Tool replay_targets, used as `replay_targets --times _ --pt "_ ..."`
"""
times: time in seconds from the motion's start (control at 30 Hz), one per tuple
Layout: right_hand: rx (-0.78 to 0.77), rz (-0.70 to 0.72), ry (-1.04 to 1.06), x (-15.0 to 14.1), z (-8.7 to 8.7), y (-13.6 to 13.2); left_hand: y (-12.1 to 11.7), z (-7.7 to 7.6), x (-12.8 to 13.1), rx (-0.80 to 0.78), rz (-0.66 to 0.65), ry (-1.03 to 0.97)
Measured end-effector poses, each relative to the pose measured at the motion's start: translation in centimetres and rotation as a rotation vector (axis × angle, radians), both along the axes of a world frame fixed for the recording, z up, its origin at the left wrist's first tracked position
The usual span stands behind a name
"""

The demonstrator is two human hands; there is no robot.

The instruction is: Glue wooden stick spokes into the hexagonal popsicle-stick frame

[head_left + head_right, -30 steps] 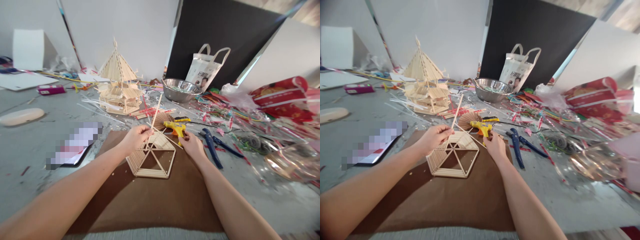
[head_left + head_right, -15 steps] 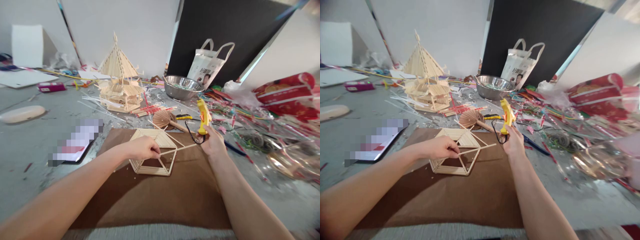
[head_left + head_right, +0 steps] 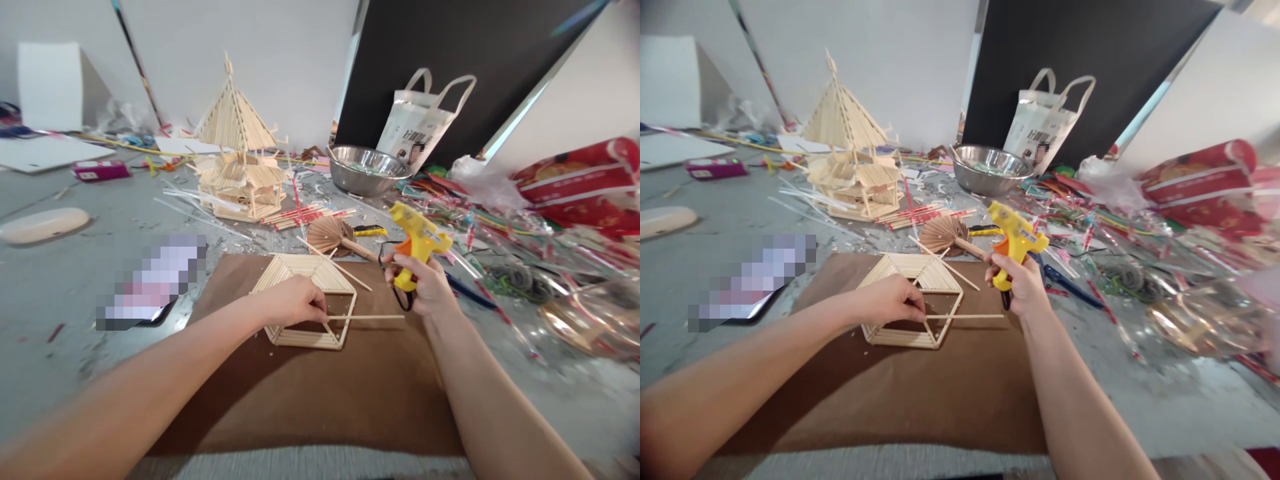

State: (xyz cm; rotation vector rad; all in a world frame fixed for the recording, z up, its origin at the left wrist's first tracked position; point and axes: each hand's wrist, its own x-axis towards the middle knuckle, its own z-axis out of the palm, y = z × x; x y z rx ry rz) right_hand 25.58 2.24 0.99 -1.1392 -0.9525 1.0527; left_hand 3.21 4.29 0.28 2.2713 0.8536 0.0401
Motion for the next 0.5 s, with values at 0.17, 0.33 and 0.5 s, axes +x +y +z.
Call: replay_targets --times 0.17,0.33,0.5 --pt "-0.087 -0.017 -0.184 0.5 -0.2 0.3 0.3 -0.3 -0.1 0.005 0.010 -0.006" --pt "-0.086 -0.112 -0.246 1.0 -0.9 0.8 1.4 -0.6 -0.7 -0.008 0.092 -0.040" --pt "-0.115 -0.078 -0.187 0.3 -1.2 0.7 1.6 -0.3 -1.1 -0.043 0.148 -0.087"
